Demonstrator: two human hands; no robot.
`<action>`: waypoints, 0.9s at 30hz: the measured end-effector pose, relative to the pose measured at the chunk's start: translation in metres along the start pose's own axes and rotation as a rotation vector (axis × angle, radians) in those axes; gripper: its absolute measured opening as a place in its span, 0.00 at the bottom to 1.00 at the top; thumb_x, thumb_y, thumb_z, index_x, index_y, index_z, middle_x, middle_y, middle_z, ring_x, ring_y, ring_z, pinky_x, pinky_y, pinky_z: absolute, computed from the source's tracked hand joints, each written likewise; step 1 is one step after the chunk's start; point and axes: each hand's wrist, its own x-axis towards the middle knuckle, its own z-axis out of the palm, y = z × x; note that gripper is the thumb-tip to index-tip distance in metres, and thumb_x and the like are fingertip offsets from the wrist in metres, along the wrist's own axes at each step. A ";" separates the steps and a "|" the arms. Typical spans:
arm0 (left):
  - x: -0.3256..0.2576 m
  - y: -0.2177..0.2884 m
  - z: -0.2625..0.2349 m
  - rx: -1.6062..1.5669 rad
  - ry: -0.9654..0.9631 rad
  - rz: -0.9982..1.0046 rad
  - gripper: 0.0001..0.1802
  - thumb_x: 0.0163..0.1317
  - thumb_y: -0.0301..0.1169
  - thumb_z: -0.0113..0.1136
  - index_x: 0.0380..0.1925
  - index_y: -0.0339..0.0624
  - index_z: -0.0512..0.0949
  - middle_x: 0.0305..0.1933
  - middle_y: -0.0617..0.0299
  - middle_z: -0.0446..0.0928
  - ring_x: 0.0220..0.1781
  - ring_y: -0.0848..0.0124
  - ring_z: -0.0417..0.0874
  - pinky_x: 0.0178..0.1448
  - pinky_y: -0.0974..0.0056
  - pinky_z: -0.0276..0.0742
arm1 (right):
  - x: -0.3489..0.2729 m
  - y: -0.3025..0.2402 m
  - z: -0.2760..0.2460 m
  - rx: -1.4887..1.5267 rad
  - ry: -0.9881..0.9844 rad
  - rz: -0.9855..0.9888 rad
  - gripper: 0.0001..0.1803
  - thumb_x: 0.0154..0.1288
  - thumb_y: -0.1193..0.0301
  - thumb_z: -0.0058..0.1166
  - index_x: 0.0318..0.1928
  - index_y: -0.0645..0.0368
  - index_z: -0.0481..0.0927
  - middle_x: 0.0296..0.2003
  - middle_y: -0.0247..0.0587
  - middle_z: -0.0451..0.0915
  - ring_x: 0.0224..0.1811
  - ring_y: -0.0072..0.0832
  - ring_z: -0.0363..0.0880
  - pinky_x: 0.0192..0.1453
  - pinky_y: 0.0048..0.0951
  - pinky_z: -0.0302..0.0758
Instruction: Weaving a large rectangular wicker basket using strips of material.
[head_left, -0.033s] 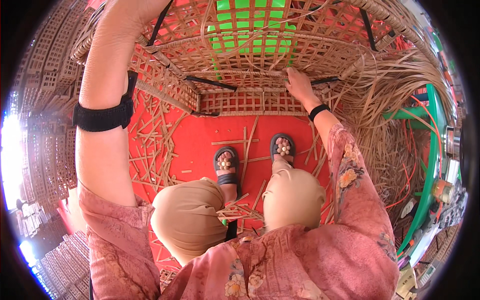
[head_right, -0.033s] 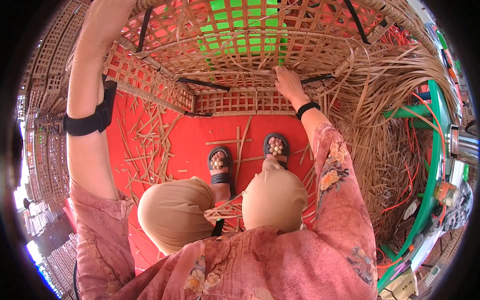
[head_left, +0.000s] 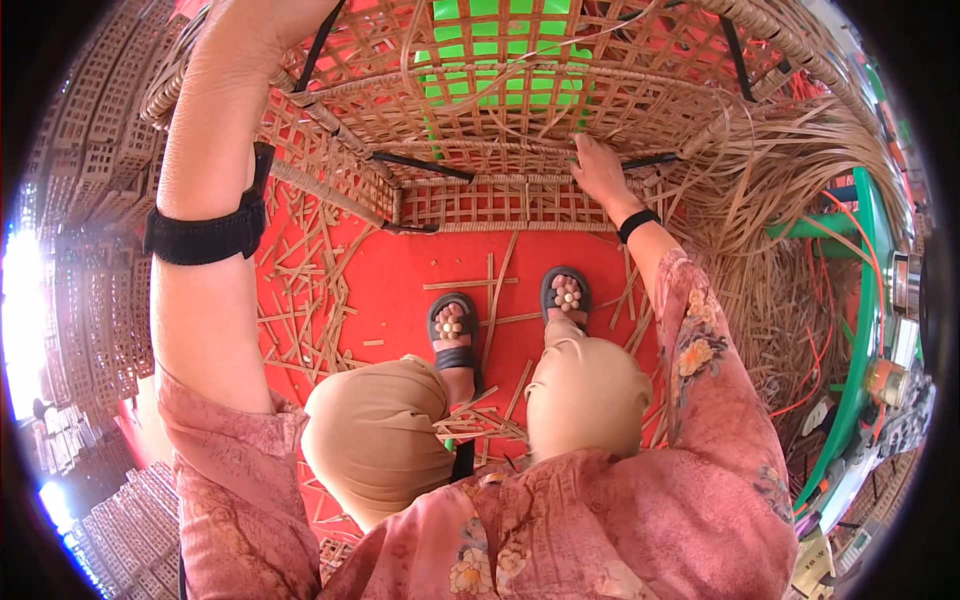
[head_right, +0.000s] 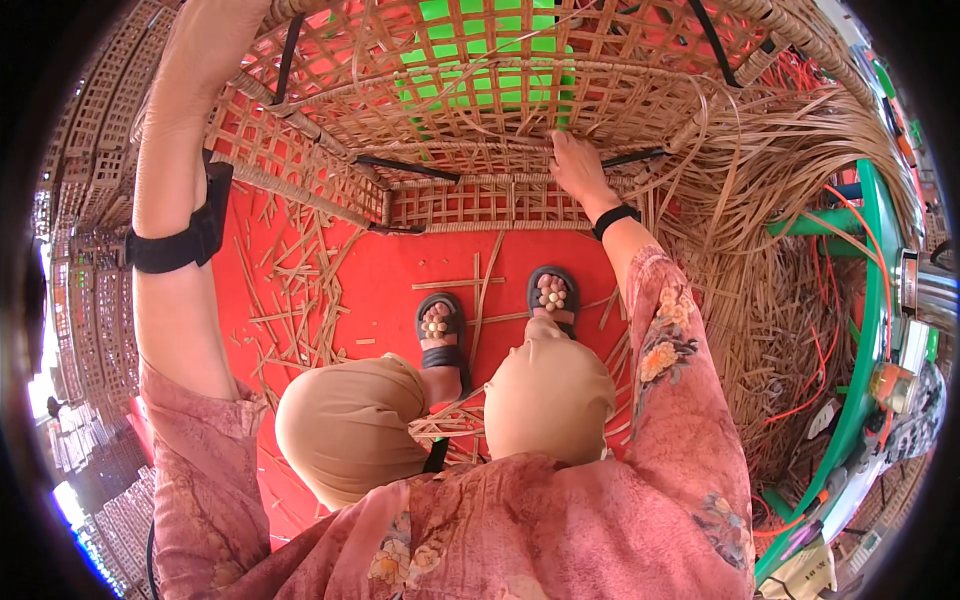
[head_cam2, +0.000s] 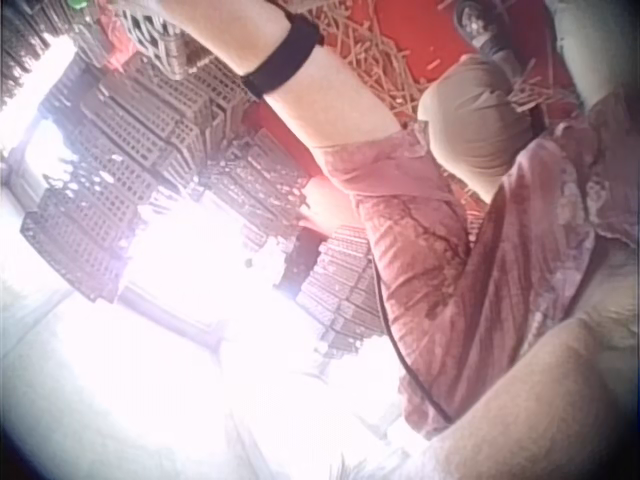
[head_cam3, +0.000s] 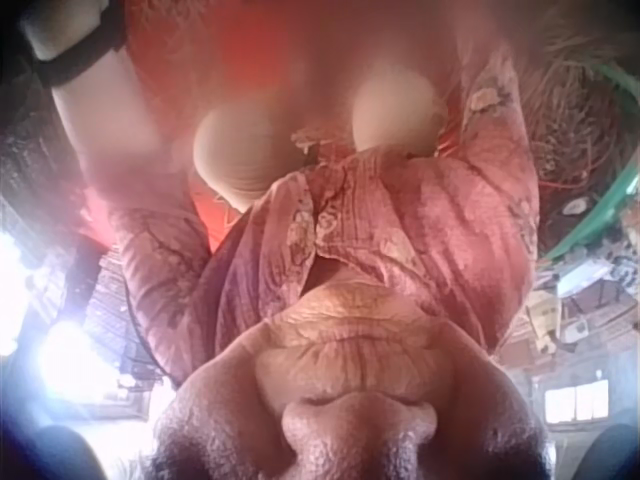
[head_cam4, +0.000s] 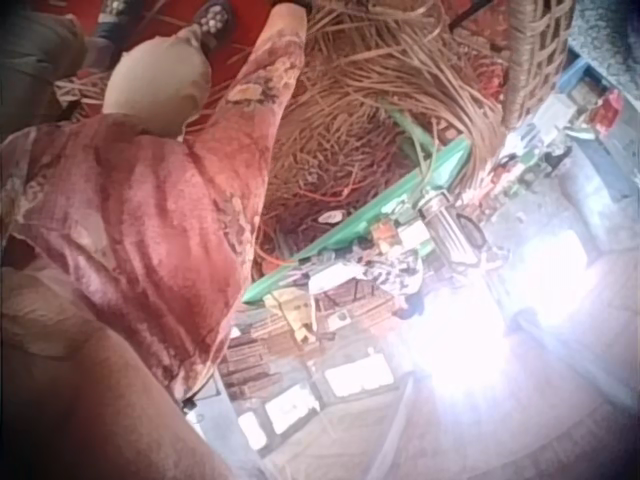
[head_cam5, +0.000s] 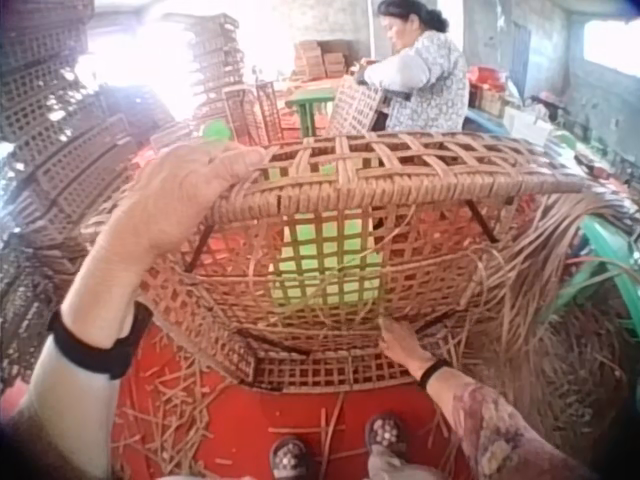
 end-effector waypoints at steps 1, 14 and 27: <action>0.005 -0.006 0.002 0.041 -0.044 -0.045 0.38 0.66 0.63 0.41 0.41 0.36 0.83 0.44 0.49 0.82 0.49 0.59 0.81 0.57 0.57 0.71 | -0.003 0.002 0.003 -0.001 0.094 -0.011 0.20 0.61 0.73 0.54 0.54 0.60 0.71 0.48 0.51 0.77 0.45 0.45 0.78 0.49 0.42 0.76; 0.000 -0.002 0.000 0.403 -0.023 0.322 0.30 0.71 0.56 0.42 0.41 0.40 0.82 0.39 0.54 0.82 0.48 0.62 0.82 0.53 0.60 0.75 | -0.040 -0.036 0.017 0.119 0.523 -0.034 0.20 0.57 0.75 0.59 0.52 0.58 0.74 0.50 0.45 0.71 0.56 0.44 0.70 0.63 0.44 0.67; 0.007 -0.016 0.008 0.346 -0.088 0.154 0.28 0.71 0.55 0.39 0.48 0.46 0.81 0.49 0.54 0.82 0.51 0.59 0.82 0.61 0.58 0.76 | -0.030 0.000 0.042 -0.368 0.284 0.141 0.22 0.59 0.76 0.54 0.55 0.62 0.75 0.49 0.44 0.76 0.52 0.40 0.69 0.54 0.42 0.69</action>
